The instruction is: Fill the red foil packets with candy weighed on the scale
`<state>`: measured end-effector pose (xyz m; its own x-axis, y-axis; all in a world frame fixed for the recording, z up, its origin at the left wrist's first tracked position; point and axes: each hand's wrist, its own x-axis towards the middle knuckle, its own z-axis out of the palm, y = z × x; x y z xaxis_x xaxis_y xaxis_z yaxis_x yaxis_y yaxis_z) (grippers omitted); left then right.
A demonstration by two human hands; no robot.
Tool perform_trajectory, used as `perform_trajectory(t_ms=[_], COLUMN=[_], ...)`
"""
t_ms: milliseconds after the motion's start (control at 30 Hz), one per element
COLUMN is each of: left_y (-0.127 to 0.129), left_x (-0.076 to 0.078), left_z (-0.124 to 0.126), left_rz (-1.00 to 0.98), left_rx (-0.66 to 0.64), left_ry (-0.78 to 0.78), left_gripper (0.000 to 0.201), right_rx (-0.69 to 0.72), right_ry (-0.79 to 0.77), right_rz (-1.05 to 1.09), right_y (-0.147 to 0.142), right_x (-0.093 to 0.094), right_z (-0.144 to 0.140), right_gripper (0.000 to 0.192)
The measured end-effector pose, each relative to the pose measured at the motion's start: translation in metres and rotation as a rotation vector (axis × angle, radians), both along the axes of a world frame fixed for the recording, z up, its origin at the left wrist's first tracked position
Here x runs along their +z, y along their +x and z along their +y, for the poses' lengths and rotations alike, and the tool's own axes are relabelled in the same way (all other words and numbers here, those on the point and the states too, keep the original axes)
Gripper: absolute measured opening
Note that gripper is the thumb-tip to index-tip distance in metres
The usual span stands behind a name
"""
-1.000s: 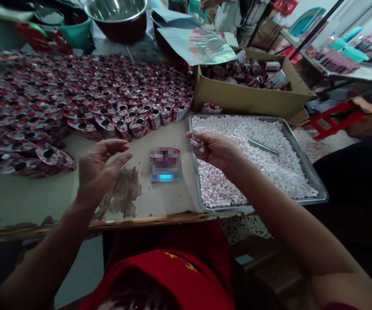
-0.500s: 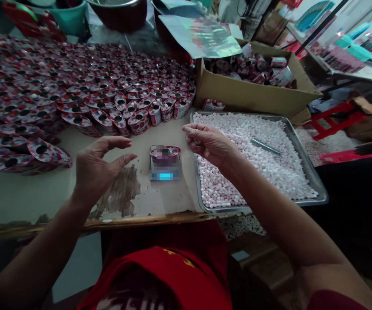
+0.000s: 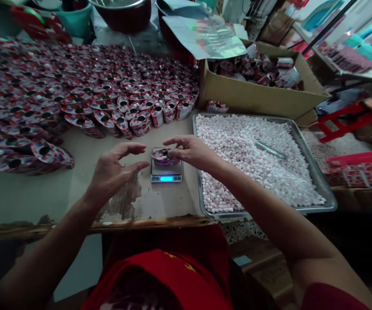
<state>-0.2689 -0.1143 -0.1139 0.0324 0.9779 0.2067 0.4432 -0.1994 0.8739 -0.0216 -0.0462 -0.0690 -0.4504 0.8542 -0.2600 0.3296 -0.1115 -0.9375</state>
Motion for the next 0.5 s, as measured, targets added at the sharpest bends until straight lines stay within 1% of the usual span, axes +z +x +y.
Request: perform_trajectory(t_ms=[100,167,233,300,367,433,500], left_y=[0.000,-0.001,-0.004,-0.011,-0.023,-0.038,-0.054], left_x=[-0.001,-0.004,-0.009,-0.014,-0.016,-0.018,-0.022], left_z=[0.002,0.004,0.008,0.010,0.009,0.001,-0.015], left_rz=[-0.005,-0.010,0.012,0.088,0.190,0.252,0.251], left_rx=[-0.008,-0.009,-0.011,0.006,0.054,0.089,0.061], left_ry=[-0.014,-0.022,-0.054,-0.105,-0.130,-0.143,-0.189], left_gripper=[0.042,0.044,0.044,0.038,0.029,0.021,0.020], right_rx=[0.073,0.109,0.111,0.113,0.143,0.167,0.126], right_ry=[0.021,0.042,0.120,0.220,0.276,0.268,0.189], right_rz=[-0.045,-0.088,-0.160,-0.237,-0.281,-0.261,-0.163], right_y=[-0.002,-0.003,-0.004,-0.005,-0.007,-0.009,-0.008], right_x=[-0.001,-0.001,0.000,0.001,0.002,0.003,0.004], right_z=[0.002,0.003,0.005,0.006,0.008,0.009,0.010], right_gripper=[0.025,0.017,0.010,0.012,0.015,0.017,0.020])
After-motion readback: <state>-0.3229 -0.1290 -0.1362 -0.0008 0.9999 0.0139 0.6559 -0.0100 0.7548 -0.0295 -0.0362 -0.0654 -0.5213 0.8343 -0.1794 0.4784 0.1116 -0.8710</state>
